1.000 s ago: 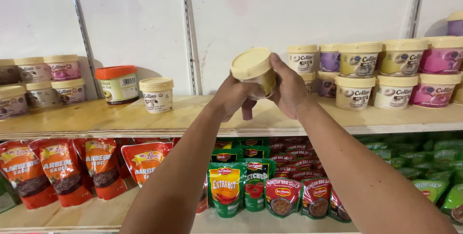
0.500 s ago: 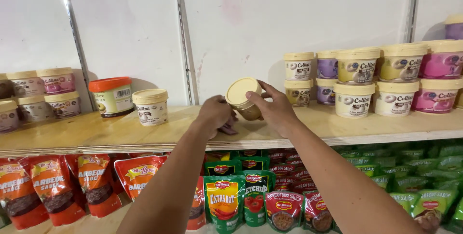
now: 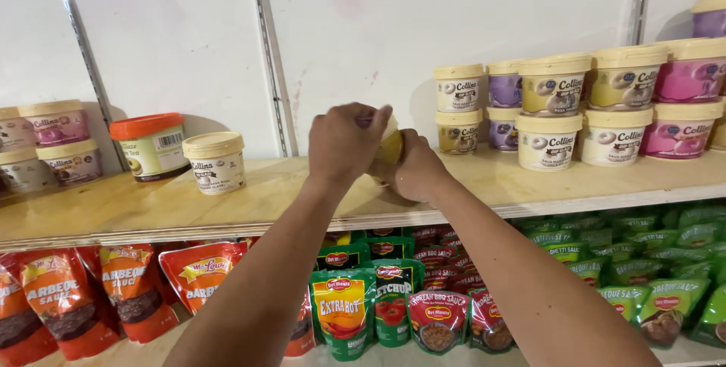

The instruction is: Cleaning product containers with a cloth and organizing them on the store shelves.

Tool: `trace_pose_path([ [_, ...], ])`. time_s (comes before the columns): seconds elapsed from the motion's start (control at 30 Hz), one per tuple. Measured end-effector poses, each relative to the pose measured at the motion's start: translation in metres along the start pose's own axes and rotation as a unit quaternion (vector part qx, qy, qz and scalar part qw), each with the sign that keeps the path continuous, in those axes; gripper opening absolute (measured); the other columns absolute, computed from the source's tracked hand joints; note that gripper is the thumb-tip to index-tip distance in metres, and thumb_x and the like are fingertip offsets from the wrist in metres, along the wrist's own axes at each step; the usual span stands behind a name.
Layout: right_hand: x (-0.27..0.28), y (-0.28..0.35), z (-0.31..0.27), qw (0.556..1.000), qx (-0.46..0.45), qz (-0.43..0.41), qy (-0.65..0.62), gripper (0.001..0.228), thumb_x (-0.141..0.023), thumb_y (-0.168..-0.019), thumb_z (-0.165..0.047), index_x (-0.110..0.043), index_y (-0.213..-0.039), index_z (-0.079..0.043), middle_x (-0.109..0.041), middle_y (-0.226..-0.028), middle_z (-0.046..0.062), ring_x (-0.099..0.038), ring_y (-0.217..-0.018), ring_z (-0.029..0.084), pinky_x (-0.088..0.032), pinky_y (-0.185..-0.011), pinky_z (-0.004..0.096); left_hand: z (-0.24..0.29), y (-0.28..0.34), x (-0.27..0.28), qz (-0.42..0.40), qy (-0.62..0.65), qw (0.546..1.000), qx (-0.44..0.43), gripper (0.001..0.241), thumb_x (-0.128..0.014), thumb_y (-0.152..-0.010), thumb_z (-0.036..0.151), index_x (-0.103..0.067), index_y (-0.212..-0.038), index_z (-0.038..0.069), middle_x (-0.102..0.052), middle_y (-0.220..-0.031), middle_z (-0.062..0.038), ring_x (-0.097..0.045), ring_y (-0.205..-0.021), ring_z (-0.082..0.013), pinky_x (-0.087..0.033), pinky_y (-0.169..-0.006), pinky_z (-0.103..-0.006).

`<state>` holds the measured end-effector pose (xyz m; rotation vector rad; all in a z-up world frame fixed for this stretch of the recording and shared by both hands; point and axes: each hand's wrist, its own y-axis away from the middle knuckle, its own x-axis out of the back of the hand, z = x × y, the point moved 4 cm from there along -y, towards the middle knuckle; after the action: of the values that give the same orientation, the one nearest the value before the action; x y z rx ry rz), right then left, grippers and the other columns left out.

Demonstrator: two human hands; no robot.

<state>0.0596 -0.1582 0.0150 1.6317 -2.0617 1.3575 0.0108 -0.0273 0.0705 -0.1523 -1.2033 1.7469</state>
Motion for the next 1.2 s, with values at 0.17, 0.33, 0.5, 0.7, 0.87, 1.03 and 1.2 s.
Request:
trace_pose_path([
  [0.17, -0.005, -0.001, 0.008, 0.978, -0.047, -0.029, -0.202, 0.089, -0.087, -0.066, -0.047, -0.052, -0.133, 0.0, -0.071, -0.129, 0.016, -0.072, -0.116, 0.025, -0.058, -0.097, 0.038, -0.04, -0.021, -0.018, 0.154, 0.007, 0.985, -0.081, 0.058, -0.061, -0.096, 0.047, -0.071, -0.115, -0.008, -0.078, -0.095, -0.017, -0.077, -0.089, -0.033, -0.06, -0.082, -0.0391],
  [0.33, -0.007, -0.008, 0.01, 0.992, -0.013, -0.024, -0.122, 0.105, -0.093, -0.061, -0.042, -0.041, -0.143, 0.0, -0.065, -0.135, 0.016, -0.065, -0.122, 0.027, -0.051, -0.105, 0.035, -0.056, -0.015, -0.038, 0.148, -0.092, 0.959, -0.221, 0.075, -0.058, -0.106, 0.053, -0.064, -0.116, -0.021, -0.072, -0.101, -0.029, -0.068, -0.098, -0.0504, -0.053, -0.084, -0.0499],
  [0.5, 0.002, 0.0, 0.004, 0.997, -0.076, -0.006, -0.032, 0.128, -0.087, -0.071, -0.057, -0.011, -0.158, -0.002, -0.054, -0.143, 0.021, -0.059, -0.13, 0.031, -0.049, -0.108, 0.036, -0.007, 0.002, 0.01, -0.083, -0.125, 0.982, 0.112, 0.076, -0.045, -0.099, 0.061, -0.074, -0.103, -0.009, -0.073, -0.101, -0.032, -0.071, -0.106, -0.0467, -0.055, -0.101, -0.0481],
  [0.7, -0.012, -0.02, 0.028, 0.942, 0.088, -0.035, -0.321, 0.104, -0.067, -0.077, -0.029, -0.015, -0.165, -0.012, -0.053, -0.144, 0.021, -0.057, -0.133, 0.032, -0.047, -0.107, 0.037, -0.085, -0.025, -0.045, -0.161, -0.01, 0.979, 0.126, 0.103, -0.018, -0.099, 0.078, -0.053, -0.132, -0.013, -0.052, -0.128, -0.039, -0.042, -0.127, -0.0483, -0.036, -0.11, -0.0522],
  [0.87, 0.005, 0.003, 0.005, 0.985, 0.055, 0.056, -0.155, 0.069, -0.077, -0.073, -0.035, -0.056, -0.13, -0.004, -0.062, -0.122, 0.016, -0.064, -0.113, 0.026, -0.055, -0.093, 0.033, -0.094, -0.018, -0.044, -0.166, 0.155, 0.956, 0.184, 0.11, -0.015, -0.091, 0.081, -0.041, -0.149, -0.009, -0.051, -0.145, -0.03, -0.045, -0.133, -0.0382, -0.036, -0.112, -0.0497],
  [1.03, 0.013, -0.006, 0.019, 0.943, 0.204, 0.214, -0.15, 0.056, -0.081, -0.095, -0.027, -0.054, -0.135, 0.002, -0.049, -0.123, 0.019, -0.047, -0.113, 0.027, -0.044, -0.092, 0.034, -0.1, -0.012, -0.044, -0.161, 0.228, 0.931, 0.235, 0.114, -0.012, -0.09, 0.083, -0.043, -0.147, -0.01, -0.056, -0.142, -0.026, -0.056, -0.126, -0.0329, -0.042, -0.109, -0.0474],
  [1.2, 0.003, 0.007, -0.002, 0.985, 0.027, 0.012, -0.168, 0.073, -0.076, -0.07, -0.045, -0.056, -0.131, -0.01, -0.067, -0.121, 0.014, -0.067, -0.106, 0.026, -0.056, -0.088, 0.037, -0.096, -0.01, -0.041, -0.124, 0.186, 0.953, 0.203, 0.112, -0.019, -0.089, 0.082, -0.059, -0.136, -0.011, -0.068, -0.129, -0.026, -0.063, -0.116, -0.0308, -0.045, -0.103, -0.0423],
])
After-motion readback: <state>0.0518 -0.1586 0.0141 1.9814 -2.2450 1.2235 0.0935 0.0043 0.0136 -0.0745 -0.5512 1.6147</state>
